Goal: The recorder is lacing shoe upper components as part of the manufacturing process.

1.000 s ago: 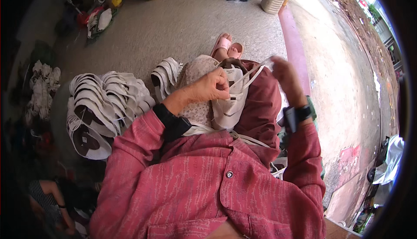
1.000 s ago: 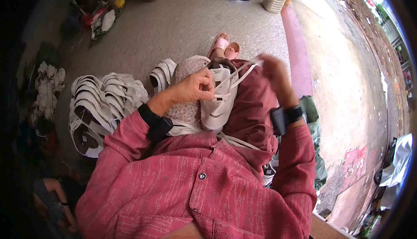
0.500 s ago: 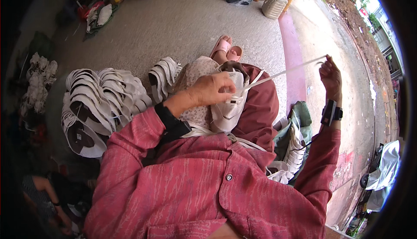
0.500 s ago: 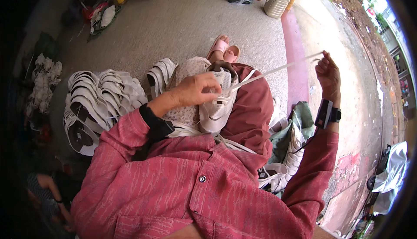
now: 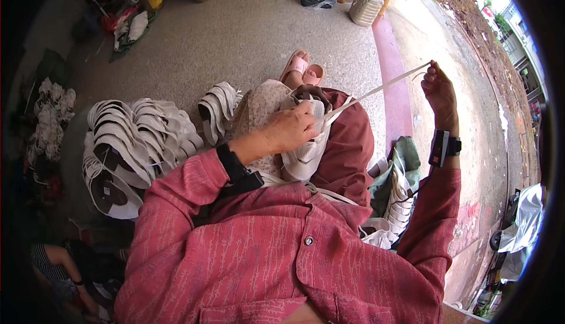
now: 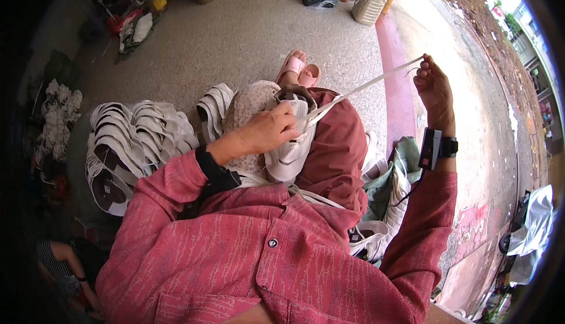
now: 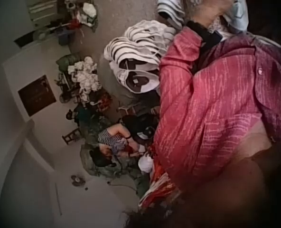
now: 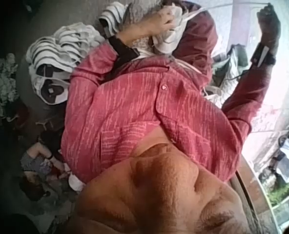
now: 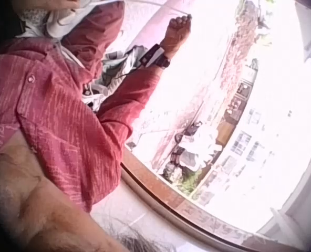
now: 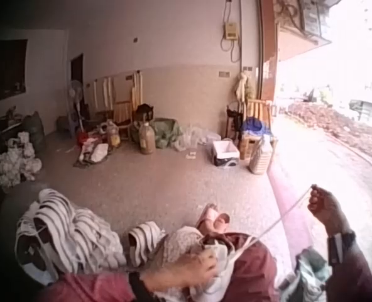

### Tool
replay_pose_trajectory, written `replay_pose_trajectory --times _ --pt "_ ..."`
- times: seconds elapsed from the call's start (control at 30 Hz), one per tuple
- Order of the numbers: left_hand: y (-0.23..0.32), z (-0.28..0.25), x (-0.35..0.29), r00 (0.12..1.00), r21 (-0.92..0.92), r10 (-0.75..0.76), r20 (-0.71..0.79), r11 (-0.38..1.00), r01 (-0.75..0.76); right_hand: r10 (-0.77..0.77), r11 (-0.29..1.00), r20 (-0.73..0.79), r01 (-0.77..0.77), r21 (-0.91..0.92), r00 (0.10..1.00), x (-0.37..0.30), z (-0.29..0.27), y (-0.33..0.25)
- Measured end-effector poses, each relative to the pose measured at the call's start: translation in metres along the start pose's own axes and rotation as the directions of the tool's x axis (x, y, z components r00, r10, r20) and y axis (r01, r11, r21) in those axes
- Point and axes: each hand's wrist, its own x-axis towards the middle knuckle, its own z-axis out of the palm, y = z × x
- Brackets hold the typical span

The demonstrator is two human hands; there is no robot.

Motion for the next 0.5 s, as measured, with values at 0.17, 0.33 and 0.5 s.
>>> replay_pose_trajectory --times 0.17,0.33,0.5 --pt "0.015 0.012 0.012 0.973 0.246 0.211 -0.091 0.952 -0.183 -0.04 0.998 0.062 0.037 0.043 0.997 -0.006 0.002 -0.015" --pt "0.031 0.031 0.034 0.98 0.6 0.189 -0.069 0.792 -0.111 -0.157 0.97 -0.001 0.154 -0.187 0.988 -0.024 0.039 -0.02" --pt "0.034 0.054 0.052 0.937 0.817 0.327 -0.122 0.57 -0.092 -0.061 0.995 0.268 0.039 0.087 0.962 -0.034 0.035 -0.033"
